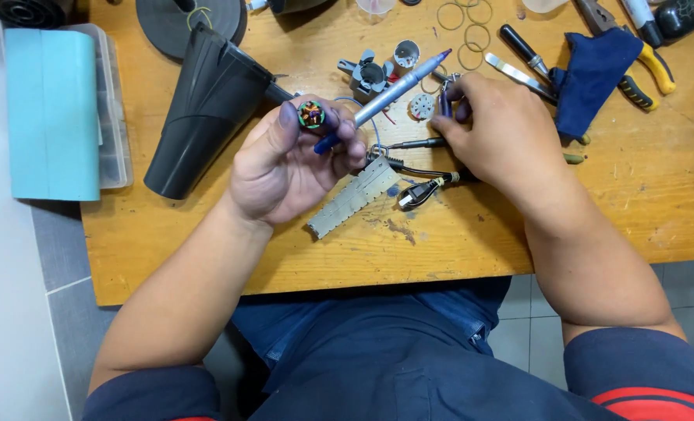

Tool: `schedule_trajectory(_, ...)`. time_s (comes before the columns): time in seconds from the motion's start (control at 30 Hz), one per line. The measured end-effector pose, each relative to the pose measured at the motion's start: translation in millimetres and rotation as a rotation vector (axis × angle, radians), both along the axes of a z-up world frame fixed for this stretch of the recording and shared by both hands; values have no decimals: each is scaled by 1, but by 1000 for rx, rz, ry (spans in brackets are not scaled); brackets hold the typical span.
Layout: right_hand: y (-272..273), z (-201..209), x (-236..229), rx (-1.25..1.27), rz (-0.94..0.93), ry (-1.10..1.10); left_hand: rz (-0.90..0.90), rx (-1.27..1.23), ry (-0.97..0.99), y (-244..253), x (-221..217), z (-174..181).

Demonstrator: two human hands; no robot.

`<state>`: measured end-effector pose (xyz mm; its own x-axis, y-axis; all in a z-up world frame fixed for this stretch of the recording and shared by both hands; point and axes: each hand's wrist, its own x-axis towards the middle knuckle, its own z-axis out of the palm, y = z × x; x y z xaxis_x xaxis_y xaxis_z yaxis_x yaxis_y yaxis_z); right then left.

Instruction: Testing and marking a small electric motor component before assembling it into a housing on a workshop table.

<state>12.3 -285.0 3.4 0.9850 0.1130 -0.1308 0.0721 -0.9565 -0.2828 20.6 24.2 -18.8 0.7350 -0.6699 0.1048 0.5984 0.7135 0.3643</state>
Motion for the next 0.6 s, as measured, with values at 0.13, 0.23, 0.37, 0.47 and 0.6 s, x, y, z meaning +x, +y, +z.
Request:
schedule_trajectory(0.13, -1, 3, -1, -36, -42, 22, -16, -31, -7, 0, 0, 1)
schedule_trajectory(0.23, -8, 10, -6, -30, -78, 29, -10, -15, 21, 0, 0, 2)
schedule_trajectory(0.37, -28, 21, -11, 185, 52, -211, -11, 18, -10, 0, 2, 5)
schedule_trajectory(0.47, -37, 32, -13, 392, 152, -377, -11, 26, -12, 0, 3, 6)
schedule_trajectory(0.6, -28, 37, -16, 606, 171, -399, -9, 39, -25, 0, 3, 6)
